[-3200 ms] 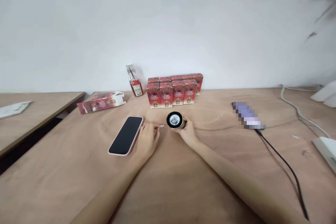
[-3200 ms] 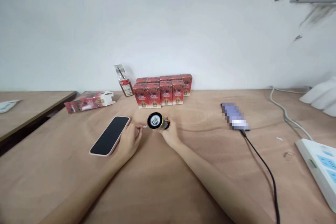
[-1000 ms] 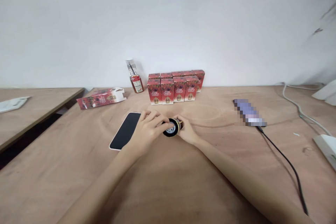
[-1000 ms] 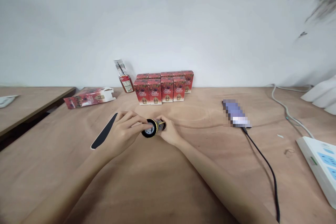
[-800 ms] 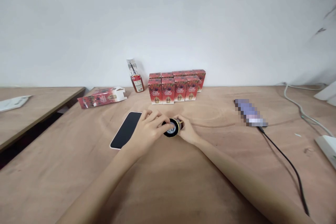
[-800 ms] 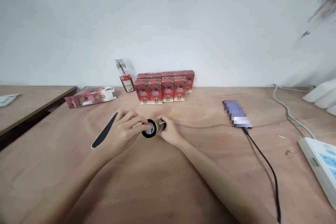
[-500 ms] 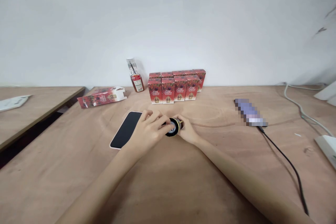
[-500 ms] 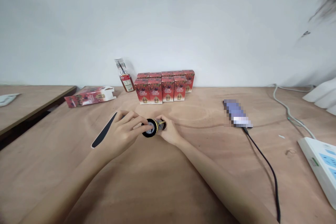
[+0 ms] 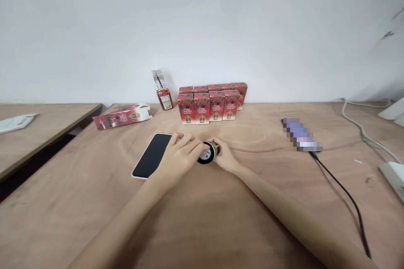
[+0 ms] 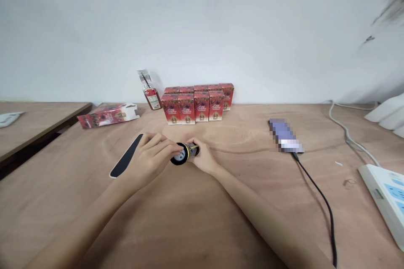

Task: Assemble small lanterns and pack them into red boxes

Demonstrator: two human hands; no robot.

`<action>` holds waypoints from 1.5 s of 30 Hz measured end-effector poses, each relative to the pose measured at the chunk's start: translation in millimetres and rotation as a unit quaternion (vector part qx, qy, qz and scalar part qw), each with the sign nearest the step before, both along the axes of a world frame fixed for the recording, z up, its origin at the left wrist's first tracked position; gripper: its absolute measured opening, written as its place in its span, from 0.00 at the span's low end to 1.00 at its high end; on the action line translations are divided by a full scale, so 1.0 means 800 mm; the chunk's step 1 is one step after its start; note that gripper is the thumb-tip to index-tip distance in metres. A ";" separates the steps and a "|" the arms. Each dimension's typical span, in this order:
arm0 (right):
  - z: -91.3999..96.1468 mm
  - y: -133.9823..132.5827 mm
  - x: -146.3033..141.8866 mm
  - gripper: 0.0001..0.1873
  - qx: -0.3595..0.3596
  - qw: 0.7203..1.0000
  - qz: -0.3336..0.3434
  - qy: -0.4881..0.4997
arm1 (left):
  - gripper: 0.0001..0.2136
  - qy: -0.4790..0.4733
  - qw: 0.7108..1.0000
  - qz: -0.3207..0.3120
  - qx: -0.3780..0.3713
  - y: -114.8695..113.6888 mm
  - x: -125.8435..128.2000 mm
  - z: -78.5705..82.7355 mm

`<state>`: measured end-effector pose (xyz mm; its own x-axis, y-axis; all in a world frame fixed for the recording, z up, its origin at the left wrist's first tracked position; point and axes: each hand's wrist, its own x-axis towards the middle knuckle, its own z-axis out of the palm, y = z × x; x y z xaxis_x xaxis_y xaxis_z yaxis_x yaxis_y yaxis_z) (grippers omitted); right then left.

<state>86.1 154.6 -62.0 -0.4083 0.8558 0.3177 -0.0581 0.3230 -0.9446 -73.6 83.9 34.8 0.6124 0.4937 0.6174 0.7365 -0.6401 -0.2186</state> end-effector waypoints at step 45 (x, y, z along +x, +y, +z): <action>0.001 0.003 0.002 0.13 0.009 0.999 0.040 0.019 | 0.10 -0.295 0.881 0.031 -0.370 0.008 0.005 -0.010</action>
<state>88.0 157.0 -61.4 -0.4629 0.8147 0.3493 -0.1196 0.3331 -0.9353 -69.7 90.4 26.8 0.2506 0.9154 0.3151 0.6210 -0.4017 0.6731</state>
